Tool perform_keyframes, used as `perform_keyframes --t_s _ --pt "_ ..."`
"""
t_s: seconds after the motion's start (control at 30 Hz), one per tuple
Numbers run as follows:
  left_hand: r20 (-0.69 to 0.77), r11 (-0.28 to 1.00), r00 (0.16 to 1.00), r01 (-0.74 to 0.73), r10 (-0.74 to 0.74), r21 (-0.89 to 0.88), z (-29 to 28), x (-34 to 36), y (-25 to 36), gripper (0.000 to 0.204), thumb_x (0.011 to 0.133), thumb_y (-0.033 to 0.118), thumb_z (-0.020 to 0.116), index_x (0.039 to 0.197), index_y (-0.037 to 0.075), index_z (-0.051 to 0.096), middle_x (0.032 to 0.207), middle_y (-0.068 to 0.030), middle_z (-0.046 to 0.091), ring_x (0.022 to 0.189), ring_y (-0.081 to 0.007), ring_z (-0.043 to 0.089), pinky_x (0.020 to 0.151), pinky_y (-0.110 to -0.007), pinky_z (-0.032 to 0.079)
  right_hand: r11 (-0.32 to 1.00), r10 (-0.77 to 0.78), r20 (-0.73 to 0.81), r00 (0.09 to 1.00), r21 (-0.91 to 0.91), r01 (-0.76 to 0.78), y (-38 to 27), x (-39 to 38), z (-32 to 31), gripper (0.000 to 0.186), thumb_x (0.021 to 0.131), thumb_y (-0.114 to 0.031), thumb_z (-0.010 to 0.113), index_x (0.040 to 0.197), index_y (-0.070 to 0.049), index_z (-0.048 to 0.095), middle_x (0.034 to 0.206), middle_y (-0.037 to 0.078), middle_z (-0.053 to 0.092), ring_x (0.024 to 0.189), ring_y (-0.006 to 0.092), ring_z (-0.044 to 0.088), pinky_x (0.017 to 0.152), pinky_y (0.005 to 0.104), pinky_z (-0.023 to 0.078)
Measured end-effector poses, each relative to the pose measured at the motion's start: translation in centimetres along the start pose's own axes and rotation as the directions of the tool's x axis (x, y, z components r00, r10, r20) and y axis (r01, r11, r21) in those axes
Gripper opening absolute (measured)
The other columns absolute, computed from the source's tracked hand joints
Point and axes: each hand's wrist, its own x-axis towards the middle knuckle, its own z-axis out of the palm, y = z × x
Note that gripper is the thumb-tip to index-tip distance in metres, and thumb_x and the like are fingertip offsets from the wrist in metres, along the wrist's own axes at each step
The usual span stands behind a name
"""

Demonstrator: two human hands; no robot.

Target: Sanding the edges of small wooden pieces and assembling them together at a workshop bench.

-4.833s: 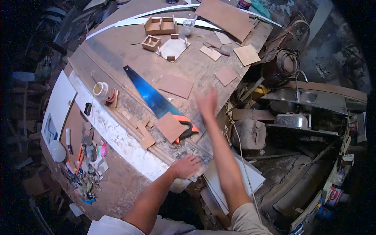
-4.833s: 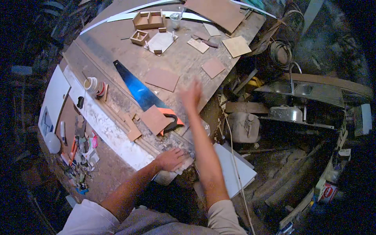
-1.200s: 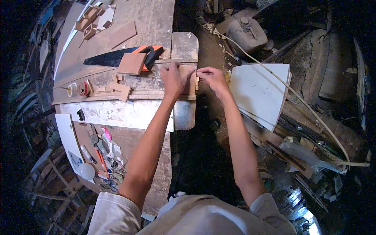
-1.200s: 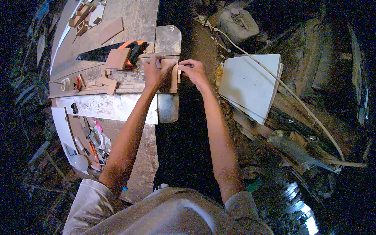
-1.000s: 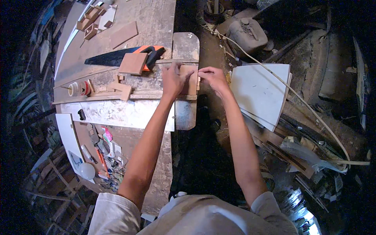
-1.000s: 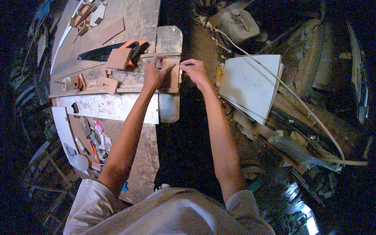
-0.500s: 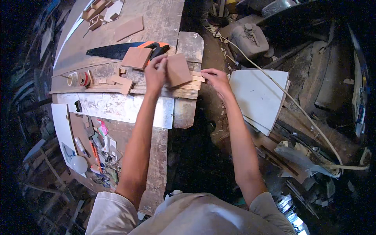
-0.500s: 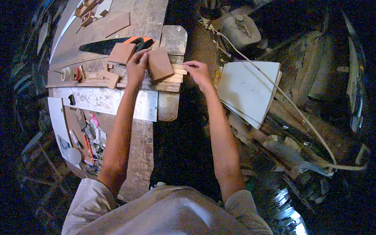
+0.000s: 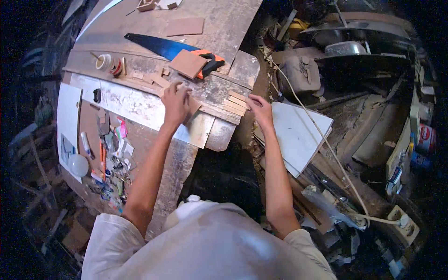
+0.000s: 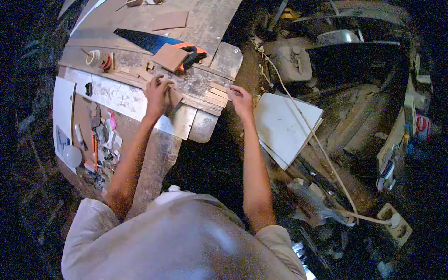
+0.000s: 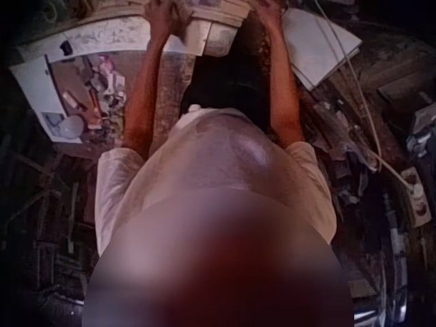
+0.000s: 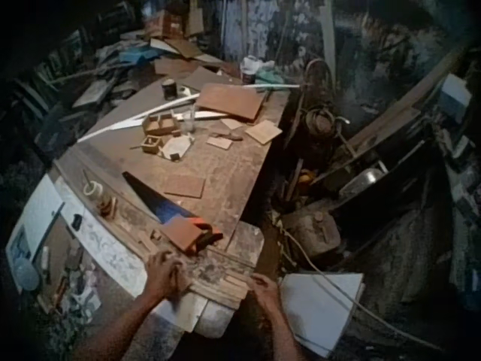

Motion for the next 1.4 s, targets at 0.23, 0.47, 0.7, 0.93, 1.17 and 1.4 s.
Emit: perform_keyframes --t_s 0.23,0.47,0.7,0.93,1.17,1.4 --pt "-0.056 0.955 0.998 -0.011 -0.005 -0.295 5.0 -2.3 6.7 0.022 0.087 0.008 0.065 0.108 0.001 0.061 0.105 -0.0198 0.06 0.095 -0.0357 0.059 0.081 -0.043 0.047 0.981 0.094 0.057 0.994 -0.176 -0.083 -2.5 0.3 0.1 0.041 0.087 -0.023 0.074 0.122 -0.003 0.065 0.109 0.008 0.068 0.095 0.0142 0.064 0.077 0.0294 0.053" --pt "-0.014 0.988 0.995 0.096 -0.099 -0.124 6.9 -3.0 9.5 0.022 0.09 0.016 0.061 0.111 0.008 0.059 0.105 -0.0112 0.06 0.107 -0.0288 0.053 0.094 -0.045 0.035 0.978 0.208 0.111 0.972 -0.043 -0.205 -1.9 -0.7 -2.2 0.051 0.085 -0.011 0.074 0.132 -0.004 0.056 0.111 0.013 0.064 0.092 0.018 0.065 0.077 0.0315 0.058" --pt "0.082 0.98 0.982 0.175 -0.168 -0.094 7.4 -3.6 6.7 0.023 0.09 0.018 0.063 0.113 0.013 0.062 0.106 -0.0066 0.063 0.109 -0.0264 0.053 0.094 -0.046 0.034 0.969 0.228 0.223 0.948 0.043 -0.244 -0.8 -0.1 -2.4 0.048 0.088 -0.005 0.067 0.132 0.004 0.051 0.096 0.011 0.068 0.084 0.017 0.067 0.075 0.0274 0.056" --pt "0.025 0.987 0.987 0.161 -0.162 0.015 7.4 -2.6 8.6 0.022 0.091 0.025 0.063 0.109 0.013 0.066 0.107 -0.005 0.063 0.11 -0.0237 0.053 0.096 -0.047 0.033 0.946 0.32 0.302 0.898 -0.048 -0.321 -2.0 0.9 -2.5 0.059 0.086 -0.012 0.073 0.136 0.003 0.046 0.094 0.009 0.068 0.075 0.0147 0.065 0.067 0.0259 0.054" --pt "-0.061 0.978 0.977 0.205 -0.207 -0.029 8.3 -2.7 10.1 0.024 0.088 0.033 0.067 0.103 0.014 0.068 0.103 -0.0029 0.066 0.106 -0.0224 0.055 0.095 -0.047 0.034 0.951 0.309 0.34 0.888 -0.104 -0.291 -1.7 2.0 -2.4 0.059 0.088 -0.012 0.073 0.134 0.007 0.043 0.094 0.014 0.069 0.079 0.0192 0.068 0.074 0.0288 0.057" --pt "0.019 0.954 0.954 0.298 -0.298 0.029 8.3 -2.7 9.3 0.026 0.087 0.034 0.069 0.102 0.013 0.07 0.103 -0.0047 0.067 0.107 -0.0226 0.056 0.095 -0.046 0.033 0.939 0.342 0.392 0.854 -0.17 -0.298 -2.3 2.8 -1.7 0.064 0.088 -0.014 0.074 0.138 0.006 0.038 0.094 0.015 0.069 0.08 0.0196 0.069 0.077 0.0297 0.057"
